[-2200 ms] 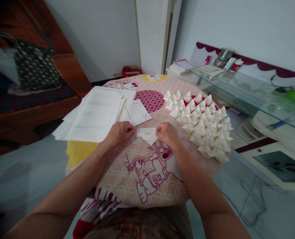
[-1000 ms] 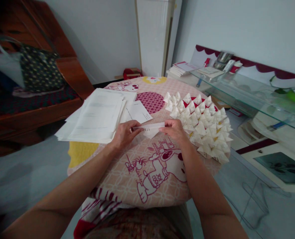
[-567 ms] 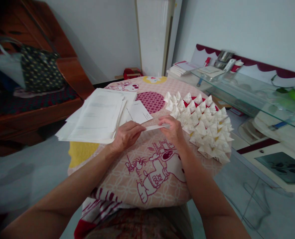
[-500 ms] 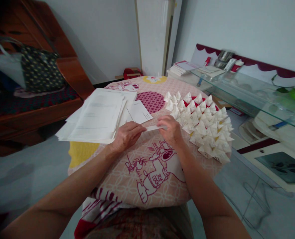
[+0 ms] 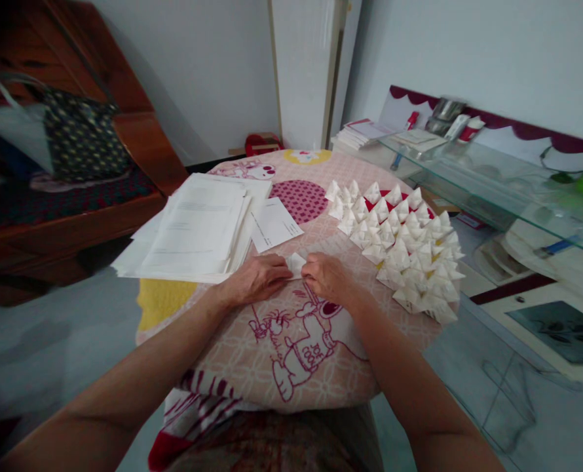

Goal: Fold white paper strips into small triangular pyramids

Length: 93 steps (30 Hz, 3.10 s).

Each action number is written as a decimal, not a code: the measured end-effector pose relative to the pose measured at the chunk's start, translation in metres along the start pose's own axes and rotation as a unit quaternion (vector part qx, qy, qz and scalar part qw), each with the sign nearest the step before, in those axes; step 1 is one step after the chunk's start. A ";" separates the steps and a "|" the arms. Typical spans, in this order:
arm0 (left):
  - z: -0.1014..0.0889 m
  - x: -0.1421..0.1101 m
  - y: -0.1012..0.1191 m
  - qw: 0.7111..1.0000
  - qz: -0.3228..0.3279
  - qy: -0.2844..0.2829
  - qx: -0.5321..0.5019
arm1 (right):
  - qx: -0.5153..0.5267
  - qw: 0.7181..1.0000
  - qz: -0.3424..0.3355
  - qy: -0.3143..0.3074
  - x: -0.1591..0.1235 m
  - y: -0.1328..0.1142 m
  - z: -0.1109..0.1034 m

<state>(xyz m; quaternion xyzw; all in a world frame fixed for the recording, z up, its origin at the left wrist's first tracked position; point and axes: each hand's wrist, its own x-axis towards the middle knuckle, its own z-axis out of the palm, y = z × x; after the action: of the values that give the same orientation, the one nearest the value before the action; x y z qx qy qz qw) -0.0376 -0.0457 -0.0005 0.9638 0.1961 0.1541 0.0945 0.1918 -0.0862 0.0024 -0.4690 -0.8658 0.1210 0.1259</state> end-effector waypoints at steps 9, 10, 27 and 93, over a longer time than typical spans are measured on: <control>-0.003 0.001 -0.001 0.980 -0.136 0.030 -0.140 | 0.160 0.986 0.036 0.024 -0.001 0.016 -0.008; -0.003 0.001 -0.002 0.976 -0.157 0.034 -0.147 | 0.161 0.986 0.043 0.030 -0.001 0.016 -0.007; -0.005 0.008 -0.007 0.934 -0.332 0.011 -0.131 | 0.087 0.973 0.207 0.048 0.008 -0.002 -0.007; 0.019 0.002 -0.017 0.994 -0.026 0.020 -0.105 | 0.137 0.961 0.220 0.094 0.014 -0.010 -0.006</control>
<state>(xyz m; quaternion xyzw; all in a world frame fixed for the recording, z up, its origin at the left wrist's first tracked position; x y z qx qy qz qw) -0.0359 -0.0317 -0.0217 0.9400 0.2051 0.1903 0.1951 0.1787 -0.0796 0.0127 -0.6356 -0.7006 0.2184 0.2398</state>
